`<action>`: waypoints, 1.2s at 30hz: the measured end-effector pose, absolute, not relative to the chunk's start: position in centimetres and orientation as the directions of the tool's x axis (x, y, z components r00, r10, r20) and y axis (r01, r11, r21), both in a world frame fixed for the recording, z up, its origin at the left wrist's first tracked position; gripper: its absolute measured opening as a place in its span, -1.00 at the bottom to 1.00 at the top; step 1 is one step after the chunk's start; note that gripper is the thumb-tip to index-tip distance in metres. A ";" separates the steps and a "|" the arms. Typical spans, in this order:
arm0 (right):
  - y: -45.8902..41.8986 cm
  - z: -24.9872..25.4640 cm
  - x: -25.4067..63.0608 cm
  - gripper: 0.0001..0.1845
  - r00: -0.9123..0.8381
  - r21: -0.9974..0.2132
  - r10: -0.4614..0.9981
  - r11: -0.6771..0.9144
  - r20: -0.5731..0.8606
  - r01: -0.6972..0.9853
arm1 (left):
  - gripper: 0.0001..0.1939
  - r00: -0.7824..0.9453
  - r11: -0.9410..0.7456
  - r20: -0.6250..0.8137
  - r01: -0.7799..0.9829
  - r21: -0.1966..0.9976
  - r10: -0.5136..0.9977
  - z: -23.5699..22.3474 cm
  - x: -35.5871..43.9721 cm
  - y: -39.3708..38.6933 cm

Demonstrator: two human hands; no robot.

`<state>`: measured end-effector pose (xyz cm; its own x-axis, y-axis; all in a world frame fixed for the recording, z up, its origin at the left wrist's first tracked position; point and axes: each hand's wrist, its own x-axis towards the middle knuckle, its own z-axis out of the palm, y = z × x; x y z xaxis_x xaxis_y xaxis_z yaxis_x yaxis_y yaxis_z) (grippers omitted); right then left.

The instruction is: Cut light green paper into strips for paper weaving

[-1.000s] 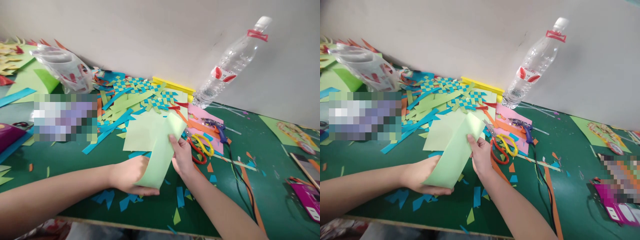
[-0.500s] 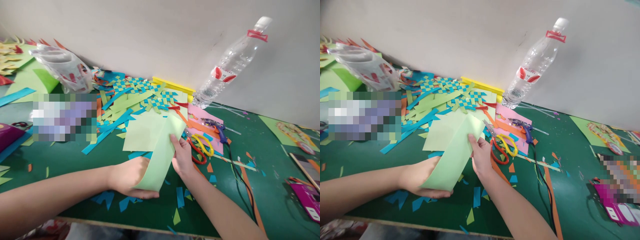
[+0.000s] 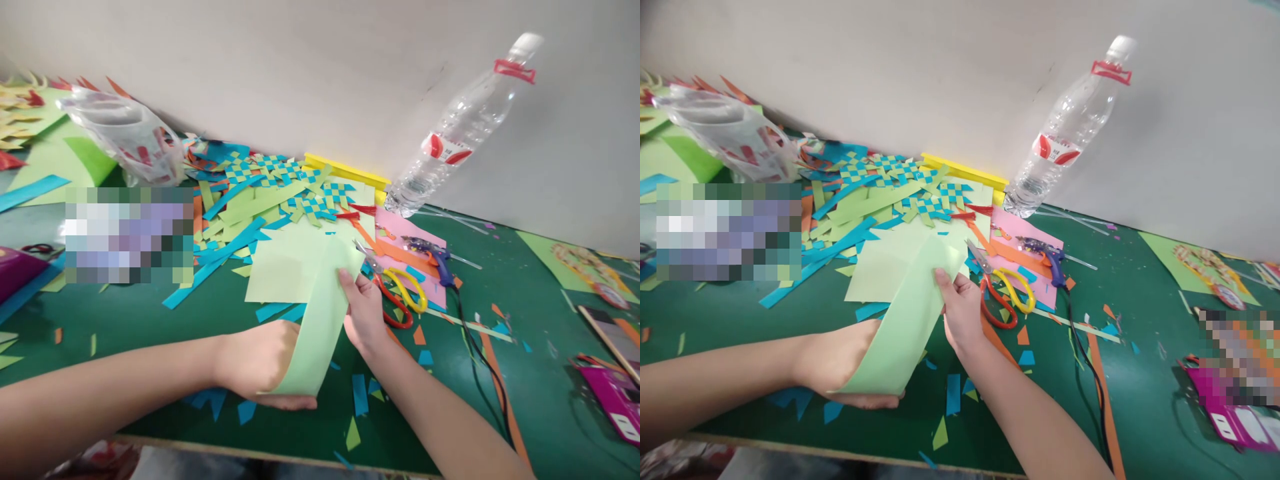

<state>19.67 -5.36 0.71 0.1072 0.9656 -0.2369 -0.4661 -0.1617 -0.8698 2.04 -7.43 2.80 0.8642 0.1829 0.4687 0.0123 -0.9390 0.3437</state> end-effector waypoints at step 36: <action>-4.6 1.6 20.6 -0.67 0.257 -0.912 0.955 -0.032 -0.149 -0.409 | -0.79 0.872 -0.895 0.482 -0.145 0.423 0.087 2.7 2.2 -8.3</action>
